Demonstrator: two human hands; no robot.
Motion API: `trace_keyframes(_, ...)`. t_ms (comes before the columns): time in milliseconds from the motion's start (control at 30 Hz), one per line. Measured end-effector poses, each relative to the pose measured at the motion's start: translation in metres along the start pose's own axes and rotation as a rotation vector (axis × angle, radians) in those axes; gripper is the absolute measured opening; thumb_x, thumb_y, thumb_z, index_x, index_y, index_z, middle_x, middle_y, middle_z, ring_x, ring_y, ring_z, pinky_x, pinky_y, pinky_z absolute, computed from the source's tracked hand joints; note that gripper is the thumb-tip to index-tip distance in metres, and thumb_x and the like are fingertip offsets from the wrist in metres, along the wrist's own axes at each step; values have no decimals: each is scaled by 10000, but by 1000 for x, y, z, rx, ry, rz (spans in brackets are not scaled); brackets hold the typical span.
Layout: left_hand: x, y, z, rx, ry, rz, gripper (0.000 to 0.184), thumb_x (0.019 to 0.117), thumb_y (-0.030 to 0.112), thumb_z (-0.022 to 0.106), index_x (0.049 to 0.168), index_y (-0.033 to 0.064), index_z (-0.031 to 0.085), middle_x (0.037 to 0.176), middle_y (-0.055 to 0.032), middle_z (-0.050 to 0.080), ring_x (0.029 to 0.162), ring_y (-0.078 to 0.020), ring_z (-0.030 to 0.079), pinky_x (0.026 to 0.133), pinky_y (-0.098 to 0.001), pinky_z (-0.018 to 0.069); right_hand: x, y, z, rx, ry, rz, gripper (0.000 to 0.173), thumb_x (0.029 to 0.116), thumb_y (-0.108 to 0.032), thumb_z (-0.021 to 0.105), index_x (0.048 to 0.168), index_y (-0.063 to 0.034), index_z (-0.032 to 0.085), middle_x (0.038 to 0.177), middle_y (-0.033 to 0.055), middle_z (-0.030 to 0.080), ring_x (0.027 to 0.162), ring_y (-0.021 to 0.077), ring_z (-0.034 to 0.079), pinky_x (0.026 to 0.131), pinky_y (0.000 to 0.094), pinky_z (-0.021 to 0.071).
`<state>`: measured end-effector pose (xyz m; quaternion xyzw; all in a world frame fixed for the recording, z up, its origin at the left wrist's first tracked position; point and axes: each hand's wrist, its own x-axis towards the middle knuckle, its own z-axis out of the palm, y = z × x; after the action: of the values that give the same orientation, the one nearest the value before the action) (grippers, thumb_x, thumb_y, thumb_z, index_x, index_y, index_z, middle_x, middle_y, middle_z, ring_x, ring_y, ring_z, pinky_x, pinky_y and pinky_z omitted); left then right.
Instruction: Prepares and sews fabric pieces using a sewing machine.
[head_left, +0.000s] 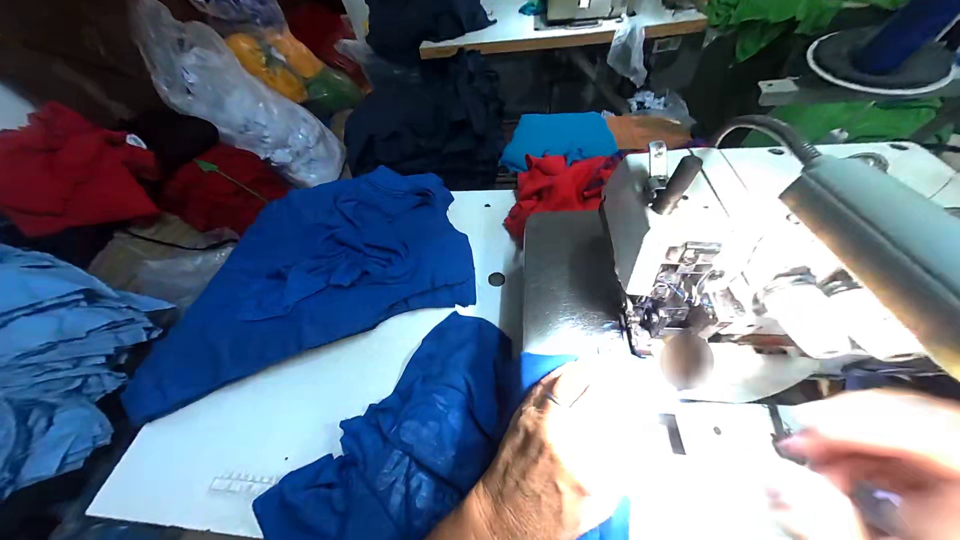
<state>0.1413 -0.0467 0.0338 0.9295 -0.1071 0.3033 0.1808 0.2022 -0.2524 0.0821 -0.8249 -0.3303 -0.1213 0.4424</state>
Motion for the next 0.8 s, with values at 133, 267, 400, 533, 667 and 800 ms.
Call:
trace_keyframes(133,1,1,-1,-34,-22,-24,398,1034,386,523,1191,112,764,1220,-99,732,1210,-209,645,1083,-334,453,-36,0,50,463,-348,598,241,950,-128,648,1061,86,645,904,16,670,820,-48,620,759,141,523)
trace_keyframes(267,-1,3,-3,-6,-67,-21,437,1036,410,489,1212,113,757,1193,-97,749,1210,-232,652,1104,-346,425,-47,-6,56,896,-321,683,126,916,6,665,992,-88,630,837,-149,678,752,-56,629,712,165,534)
trace_keyframes(400,9,2,-5,27,-104,-49,430,1017,439,528,1207,127,755,1263,-114,713,1268,-218,620,1104,-329,441,-47,6,60,892,-242,586,152,942,0,636,968,-149,655,837,-168,673,756,-56,628,716,184,549)
trace_keyframes(533,16,-1,-7,10,-111,-35,441,1019,453,525,1169,117,770,1249,-94,723,1267,-215,624,1085,-338,467,-44,5,60,905,-180,553,161,953,-7,633,957,-163,675,915,-153,689,823,-43,642,751,189,558)
trace_keyframes(667,19,-9,-9,-16,-117,39,407,1045,404,517,1194,115,762,1304,-66,704,1350,-200,569,1155,-351,426,-46,6,64,897,-125,590,145,954,-2,631,966,-134,691,878,-123,709,788,-15,662,730,204,574)
trace_keyframes(800,13,-16,-12,-63,-85,115,407,1067,356,486,1211,80,749,1274,-116,711,1324,-225,591,1161,-378,422,-62,-6,60,928,-34,580,392,895,44,698,1244,8,523,1077,-66,708,843,6,694,743,228,606)
